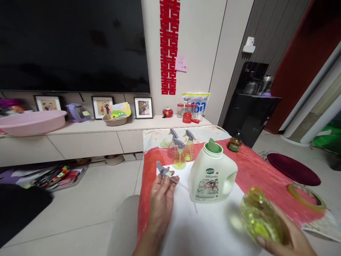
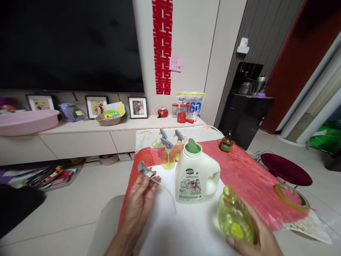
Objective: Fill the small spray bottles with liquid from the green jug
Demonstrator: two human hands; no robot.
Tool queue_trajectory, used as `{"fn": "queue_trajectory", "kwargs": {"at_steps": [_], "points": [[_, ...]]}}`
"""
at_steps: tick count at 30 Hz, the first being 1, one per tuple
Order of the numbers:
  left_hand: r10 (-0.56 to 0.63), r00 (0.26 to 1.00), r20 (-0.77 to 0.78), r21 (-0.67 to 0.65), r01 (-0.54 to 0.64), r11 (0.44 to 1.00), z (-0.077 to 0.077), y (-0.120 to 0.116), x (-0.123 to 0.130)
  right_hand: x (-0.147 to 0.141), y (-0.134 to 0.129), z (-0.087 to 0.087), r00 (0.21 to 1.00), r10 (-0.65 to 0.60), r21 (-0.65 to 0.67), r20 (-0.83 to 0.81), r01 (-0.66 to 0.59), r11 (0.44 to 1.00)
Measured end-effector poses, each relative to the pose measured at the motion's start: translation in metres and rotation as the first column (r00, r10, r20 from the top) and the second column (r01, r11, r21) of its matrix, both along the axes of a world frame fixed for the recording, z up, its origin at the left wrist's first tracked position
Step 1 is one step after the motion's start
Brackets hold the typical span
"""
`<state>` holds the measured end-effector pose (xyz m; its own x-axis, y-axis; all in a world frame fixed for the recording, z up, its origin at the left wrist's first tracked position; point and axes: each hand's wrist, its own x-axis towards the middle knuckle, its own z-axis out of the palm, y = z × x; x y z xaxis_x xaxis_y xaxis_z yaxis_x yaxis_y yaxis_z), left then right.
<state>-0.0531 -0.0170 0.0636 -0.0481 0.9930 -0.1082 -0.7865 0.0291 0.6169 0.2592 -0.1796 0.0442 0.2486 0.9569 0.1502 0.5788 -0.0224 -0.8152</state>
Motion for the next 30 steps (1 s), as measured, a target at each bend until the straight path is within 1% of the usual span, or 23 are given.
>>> {"fn": "queue_trajectory", "kwargs": {"at_steps": [2, 3, 4, 6, 7, 8, 10, 13, 16, 18, 21, 23, 27, 30], "points": [[-0.012, 0.999, -0.033, -0.054, 0.010, 0.998, -0.020, -0.001, 0.015, 0.009, 0.019, 0.031, 0.982, -0.058, 0.023, 0.182, 0.055, 0.998], [-0.025, 0.998, -0.056, -0.067, 0.021, 0.998, -0.030, -0.002, 0.022, 0.010, 0.030, 0.048, 0.960, -0.109, 0.073, 0.258, 0.093, 0.993], [-0.037, 0.996, -0.082, -0.079, 0.030, 0.996, -0.040, -0.003, 0.027, 0.009, 0.041, 0.065, 0.934, -0.128, 0.104, 0.334, 0.099, 0.990], [-0.053, 0.986, -0.155, -0.089, 0.040, 0.995, -0.056, -0.005, 0.034, 0.005, 0.062, 0.097, 0.863, -0.183, 0.211, 0.472, 0.091, 0.973], [-0.056, 0.979, -0.198, -0.083, 0.040, 0.996, -0.063, -0.005, 0.036, 0.003, 0.071, 0.111, 0.828, -0.195, 0.256, 0.525, 0.064, 0.965], [-0.060, 0.970, -0.238, -0.073, 0.044, 0.996, -0.069, -0.006, 0.036, 0.002, 0.079, 0.123, 0.802, -0.180, 0.272, 0.569, 0.023, 0.962], [-0.078, 0.949, -0.304, -0.047, 0.067, 0.997, -0.077, -0.007, 0.036, 0.001, 0.094, 0.141, 0.736, -0.164, 0.307, 0.656, -0.061, 0.950], [-0.109, 0.927, -0.358, -0.021, 0.108, 0.994, -0.084, -0.007, 0.034, 0.002, 0.110, 0.156, 0.616, -0.161, 0.350, 0.771, -0.198, 0.916], [-0.115, 0.923, -0.368, -0.022, 0.115, 0.993, -0.085, -0.006, 0.033, 0.002, 0.122, 0.162, 0.506, -0.150, 0.345, 0.849, -0.318, 0.883], [-0.111, 0.922, -0.371, -0.026, 0.109, 0.994, -0.085, -0.005, 0.032, 0.000, 0.126, 0.166, 0.453, -0.132, 0.309, 0.882, -0.342, 0.888], [-0.113, 0.920, -0.376, -0.033, 0.108, 0.994, -0.085, -0.004, 0.032, -0.005, 0.130, 0.171, 0.390, -0.112, 0.256, 0.914, -0.341, 0.904], [-0.112, 0.919, -0.377, -0.041, 0.105, 0.994, -0.085, -0.005, 0.031, -0.007, 0.132, 0.175, 0.349, -0.124, 0.256, 0.929, -0.362, 0.896], [-0.121, 0.916, -0.384, -0.046, 0.112, 0.993, -0.086, -0.005, 0.030, -0.010, 0.135, 0.184, 0.250, -0.188, 0.281, 0.950, -0.419, 0.864], [-0.118, 0.916, -0.384, -0.037, 0.113, 0.993, -0.086, -0.005, 0.029, -0.014, 0.137, 0.192, 0.164, -0.208, 0.260, 0.964, -0.432, 0.863]]}}
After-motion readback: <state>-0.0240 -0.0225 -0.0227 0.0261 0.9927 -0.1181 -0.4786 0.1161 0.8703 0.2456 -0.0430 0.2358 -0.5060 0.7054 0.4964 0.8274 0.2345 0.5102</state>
